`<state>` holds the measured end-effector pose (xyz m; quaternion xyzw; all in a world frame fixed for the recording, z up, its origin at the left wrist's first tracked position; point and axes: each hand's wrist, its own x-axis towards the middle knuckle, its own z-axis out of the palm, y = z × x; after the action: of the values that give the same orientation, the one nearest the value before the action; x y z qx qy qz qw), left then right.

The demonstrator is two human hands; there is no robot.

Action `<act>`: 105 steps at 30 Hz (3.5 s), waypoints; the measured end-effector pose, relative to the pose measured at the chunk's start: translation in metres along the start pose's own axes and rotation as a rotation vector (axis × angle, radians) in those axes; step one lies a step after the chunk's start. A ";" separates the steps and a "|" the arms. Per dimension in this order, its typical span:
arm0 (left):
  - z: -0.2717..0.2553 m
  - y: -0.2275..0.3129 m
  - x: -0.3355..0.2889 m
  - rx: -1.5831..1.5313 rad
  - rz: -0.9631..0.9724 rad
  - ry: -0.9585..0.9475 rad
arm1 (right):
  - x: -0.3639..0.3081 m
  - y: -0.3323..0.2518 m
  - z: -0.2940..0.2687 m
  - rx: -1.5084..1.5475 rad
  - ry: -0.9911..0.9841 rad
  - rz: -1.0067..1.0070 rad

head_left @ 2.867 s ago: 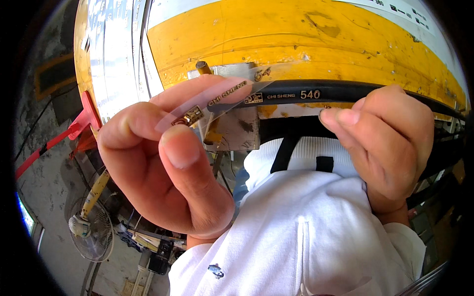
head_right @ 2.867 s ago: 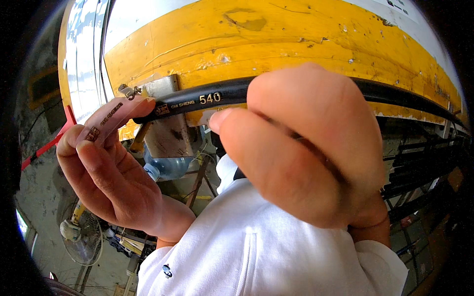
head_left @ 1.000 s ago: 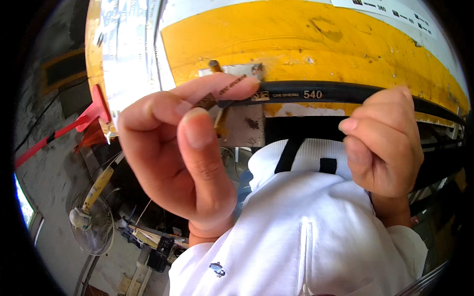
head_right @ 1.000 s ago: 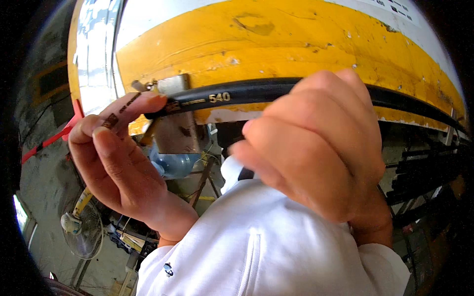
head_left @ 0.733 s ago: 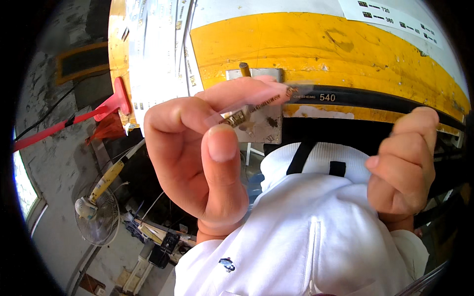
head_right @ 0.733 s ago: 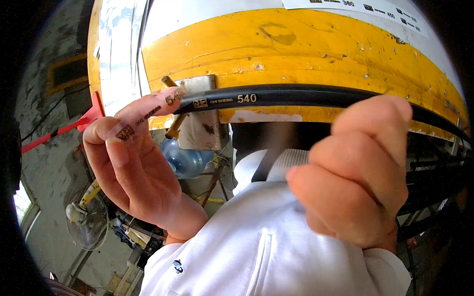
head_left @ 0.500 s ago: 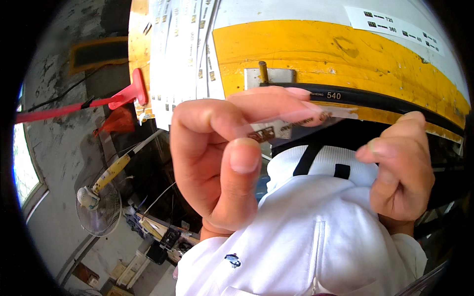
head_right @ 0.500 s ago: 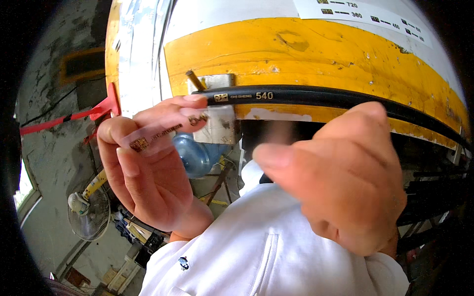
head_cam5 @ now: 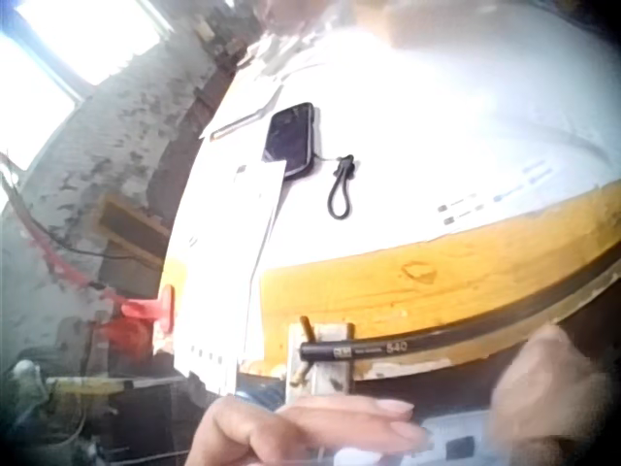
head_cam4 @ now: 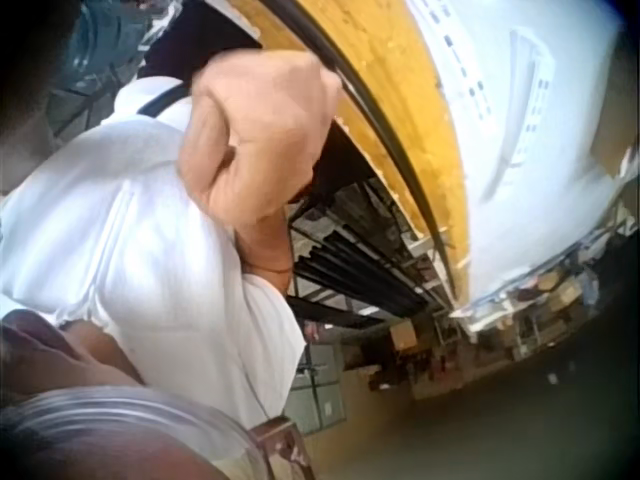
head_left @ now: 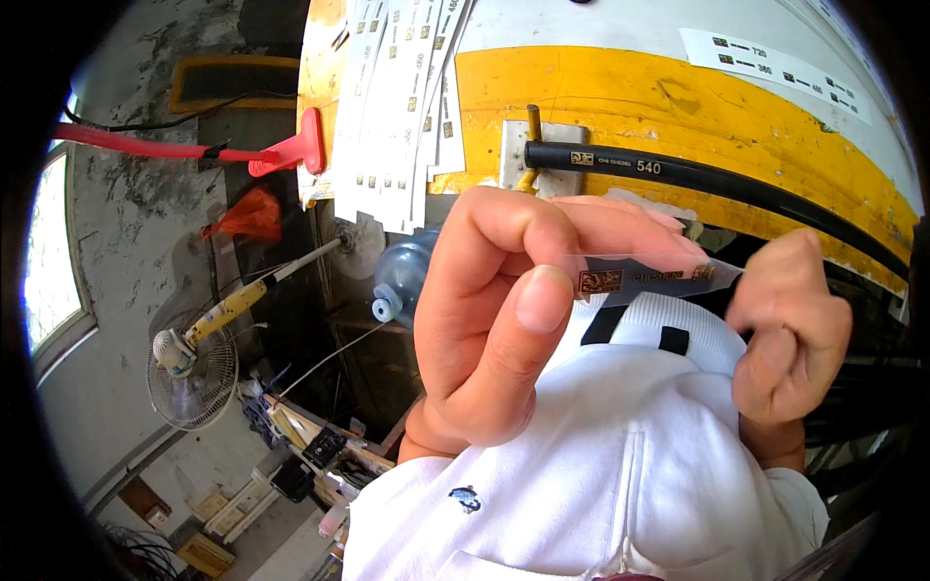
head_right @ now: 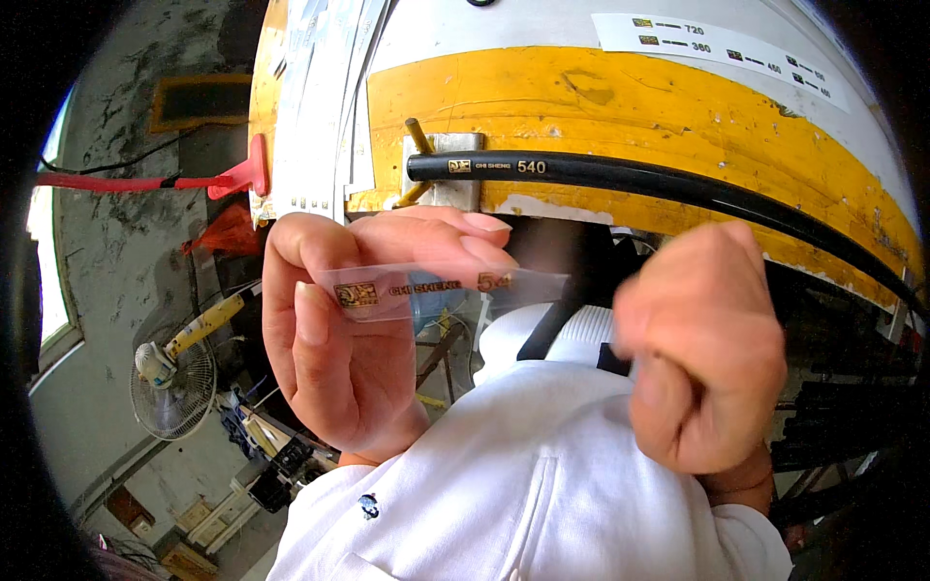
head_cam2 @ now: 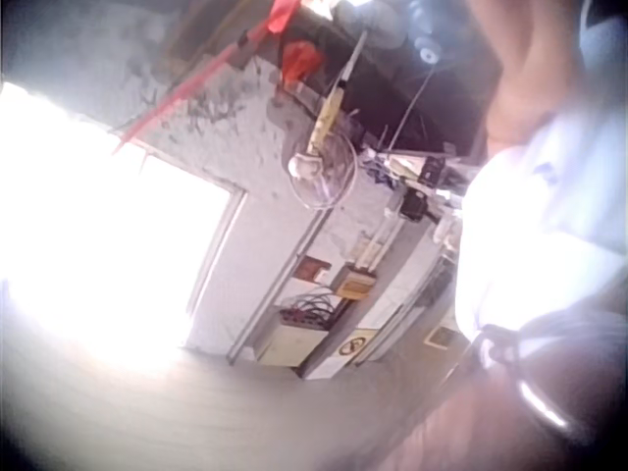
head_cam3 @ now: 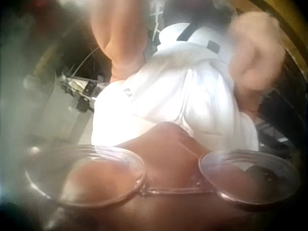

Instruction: The person peels labels from a sheet and carefully applies them onto a long black tube at a workbench.

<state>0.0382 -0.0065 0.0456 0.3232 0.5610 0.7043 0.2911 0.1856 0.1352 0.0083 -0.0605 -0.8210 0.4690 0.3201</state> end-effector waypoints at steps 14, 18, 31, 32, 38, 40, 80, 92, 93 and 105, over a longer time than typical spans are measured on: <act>0.026 -0.004 -0.010 -0.073 -0.030 -0.023 | 0.002 -0.016 -0.009 0.197 -0.014 0.331; 0.024 -0.007 -0.011 -0.059 -0.020 -0.033 | 0.002 -0.011 -0.007 0.242 -0.028 0.214; -0.009 -0.017 -0.011 0.509 0.102 0.133 | 0.018 -0.010 0.003 -0.149 -0.079 0.125; -0.012 -0.018 -0.010 0.553 0.109 0.130 | 0.020 -0.010 0.004 -0.179 -0.080 0.126; -0.025 -0.020 0.003 0.712 0.127 0.086 | 0.034 -0.014 0.012 -0.393 -0.124 0.137; -0.029 -0.022 0.009 0.762 0.130 0.078 | 0.041 -0.013 0.015 -0.456 -0.150 0.108; -0.042 -0.034 0.027 0.949 0.061 -0.016 | 0.045 0.010 0.034 -0.490 -0.202 0.179; -0.043 -0.036 0.027 0.977 0.103 -0.046 | 0.046 0.012 0.032 -0.479 -0.211 0.170; -0.043 -0.036 0.026 0.982 0.093 -0.039 | 0.046 0.013 0.033 -0.475 -0.211 0.169; -0.041 -0.036 0.025 0.939 0.070 0.006 | 0.048 0.012 0.034 -0.468 -0.196 0.162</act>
<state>-0.0076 -0.0042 0.0071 0.4364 0.8086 0.3847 0.0878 0.1253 0.1368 0.0090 -0.1530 -0.9266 0.2940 0.1778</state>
